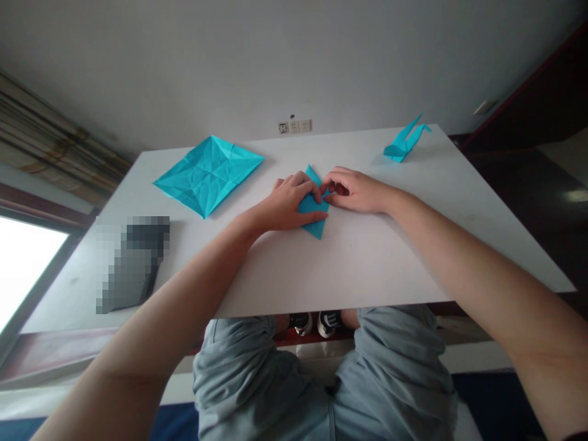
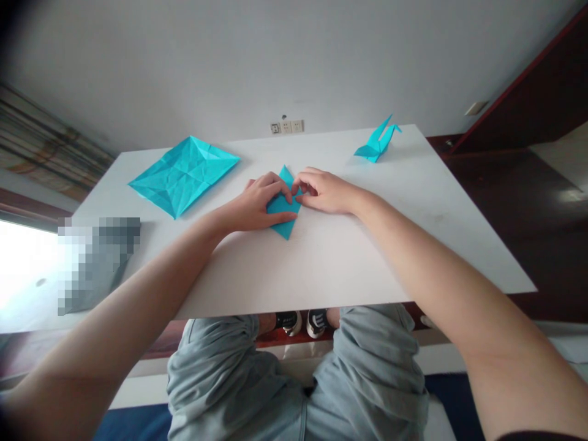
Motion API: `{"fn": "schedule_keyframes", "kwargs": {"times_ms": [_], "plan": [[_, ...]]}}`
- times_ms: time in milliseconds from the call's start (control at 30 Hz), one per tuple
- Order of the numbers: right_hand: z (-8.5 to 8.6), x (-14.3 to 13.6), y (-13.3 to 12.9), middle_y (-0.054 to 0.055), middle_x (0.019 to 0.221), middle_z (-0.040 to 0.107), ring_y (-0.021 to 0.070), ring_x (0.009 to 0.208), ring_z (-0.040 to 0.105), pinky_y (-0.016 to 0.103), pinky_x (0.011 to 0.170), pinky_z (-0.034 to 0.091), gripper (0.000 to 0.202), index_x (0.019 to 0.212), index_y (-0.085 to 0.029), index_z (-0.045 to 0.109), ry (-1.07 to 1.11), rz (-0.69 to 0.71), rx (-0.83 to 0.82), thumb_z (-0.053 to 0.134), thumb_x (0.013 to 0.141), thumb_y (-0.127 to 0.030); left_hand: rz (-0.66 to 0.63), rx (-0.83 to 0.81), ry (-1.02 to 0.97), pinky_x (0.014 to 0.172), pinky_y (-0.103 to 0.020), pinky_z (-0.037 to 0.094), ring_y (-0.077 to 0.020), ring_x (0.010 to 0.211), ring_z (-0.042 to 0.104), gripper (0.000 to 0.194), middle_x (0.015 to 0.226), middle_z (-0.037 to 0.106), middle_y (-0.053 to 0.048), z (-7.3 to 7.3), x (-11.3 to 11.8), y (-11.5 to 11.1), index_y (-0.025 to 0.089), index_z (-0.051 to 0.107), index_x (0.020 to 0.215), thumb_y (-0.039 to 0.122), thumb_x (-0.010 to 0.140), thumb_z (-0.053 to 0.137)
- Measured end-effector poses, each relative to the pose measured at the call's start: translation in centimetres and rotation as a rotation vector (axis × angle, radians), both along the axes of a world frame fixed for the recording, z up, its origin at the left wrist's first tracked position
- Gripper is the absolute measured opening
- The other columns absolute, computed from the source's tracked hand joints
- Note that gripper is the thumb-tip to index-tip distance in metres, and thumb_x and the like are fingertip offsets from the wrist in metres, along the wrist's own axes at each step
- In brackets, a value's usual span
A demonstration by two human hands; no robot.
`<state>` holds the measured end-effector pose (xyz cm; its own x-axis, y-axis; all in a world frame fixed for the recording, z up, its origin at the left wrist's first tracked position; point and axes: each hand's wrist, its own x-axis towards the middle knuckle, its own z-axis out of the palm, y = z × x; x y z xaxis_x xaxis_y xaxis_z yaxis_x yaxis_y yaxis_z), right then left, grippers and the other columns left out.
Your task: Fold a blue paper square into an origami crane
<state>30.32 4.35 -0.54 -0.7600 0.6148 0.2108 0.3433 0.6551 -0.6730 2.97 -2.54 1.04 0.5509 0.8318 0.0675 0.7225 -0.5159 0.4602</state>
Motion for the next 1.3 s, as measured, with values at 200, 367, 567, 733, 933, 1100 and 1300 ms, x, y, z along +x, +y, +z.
{"fn": "schedule_keyframes", "kwargs": {"times_ms": [200, 367, 567, 733, 933, 1100, 1300], "plan": [[0.16, -0.08, -0.09, 0.003, 0.105, 0.063, 0.0231, 0.089, 0.056, 0.037, 0.082, 0.047, 0.014, 0.111, -0.025, 0.081, -0.018, -0.025, 0.004, 0.082, 0.096, -0.024, 0.002, 0.0, 0.002, 0.138, -0.068, 0.041, -0.0438, 0.153, 0.064, 0.042, 0.153, 0.067, -0.018, -0.02, 0.04, -0.06, 0.027, 0.077, 0.132, 0.06, 0.106, 0.08], [0.2, -0.06, -0.06, 0.003, 0.103, 0.062, 0.024, 0.091, 0.056, 0.037, 0.082, 0.047, 0.016, 0.111, -0.026, 0.081, -0.022, -0.022, 0.009, 0.083, 0.095, -0.023, 0.008, 0.007, -0.005, 0.138, -0.067, 0.041, -0.0432, 0.152, 0.064, 0.04, 0.152, 0.068, -0.017, -0.12, 0.06, -0.04, 0.028, 0.077, 0.13, 0.058, 0.105, 0.081], [0.19, -0.1, -0.02, 0.004, 0.107, 0.064, 0.0246, 0.092, 0.057, 0.038, 0.084, 0.047, 0.016, 0.109, -0.026, 0.08, -0.02, -0.02, 0.0, 0.085, 0.095, -0.023, 0.009, 0.006, 0.009, 0.138, -0.067, 0.041, -0.0436, 0.153, 0.063, 0.042, 0.154, 0.067, -0.017, -0.06, 0.07, -0.09, 0.027, 0.077, 0.132, 0.059, 0.106, 0.081], [0.3, -0.07, -0.17, 0.003, 0.106, 0.062, 0.0243, 0.093, 0.058, 0.037, 0.085, 0.047, 0.016, 0.111, -0.025, 0.081, -0.021, -0.016, 0.016, 0.083, 0.096, -0.022, 0.001, 0.01, 0.007, 0.138, -0.067, 0.041, -0.0438, 0.155, 0.062, 0.041, 0.153, 0.067, -0.018, -0.11, 0.02, -0.1, 0.027, 0.076, 0.134, 0.058, 0.107, 0.079], [0.35, -0.03, -0.19, 0.003, 0.106, 0.063, 0.0244, 0.092, 0.057, 0.037, 0.084, 0.047, 0.017, 0.113, -0.026, 0.082, -0.017, -0.005, 0.011, 0.084, 0.096, -0.025, 0.006, 0.012, 0.008, 0.138, -0.068, 0.04, -0.0441, 0.154, 0.062, 0.039, 0.154, 0.067, -0.018, -0.16, 0.04, -0.06, 0.027, 0.077, 0.133, 0.056, 0.106, 0.08], [0.3, -0.01, -0.12, 0.004, 0.109, 0.065, 0.0242, 0.092, 0.058, 0.038, 0.085, 0.047, 0.018, 0.114, -0.026, 0.082, -0.029, -0.017, 0.005, 0.084, 0.096, -0.024, 0.001, 0.01, 0.003, 0.139, -0.068, 0.04, -0.0438, 0.155, 0.062, 0.038, 0.153, 0.067, -0.017, -0.08, 0.05, -0.1, 0.027, 0.076, 0.131, 0.056, 0.107, 0.08], [0.14, -0.04, -0.05, 0.004, 0.108, 0.065, 0.0245, 0.093, 0.058, 0.039, 0.086, 0.047, 0.018, 0.114, -0.026, 0.081, -0.03, -0.025, 0.005, 0.084, 0.096, -0.026, 0.002, 0.006, 0.012, 0.138, -0.068, 0.041, -0.0443, 0.156, 0.06, 0.037, 0.153, 0.067, -0.018, 0.02, 0.07, -0.19, 0.027, 0.075, 0.132, 0.055, 0.107, 0.079]]}}
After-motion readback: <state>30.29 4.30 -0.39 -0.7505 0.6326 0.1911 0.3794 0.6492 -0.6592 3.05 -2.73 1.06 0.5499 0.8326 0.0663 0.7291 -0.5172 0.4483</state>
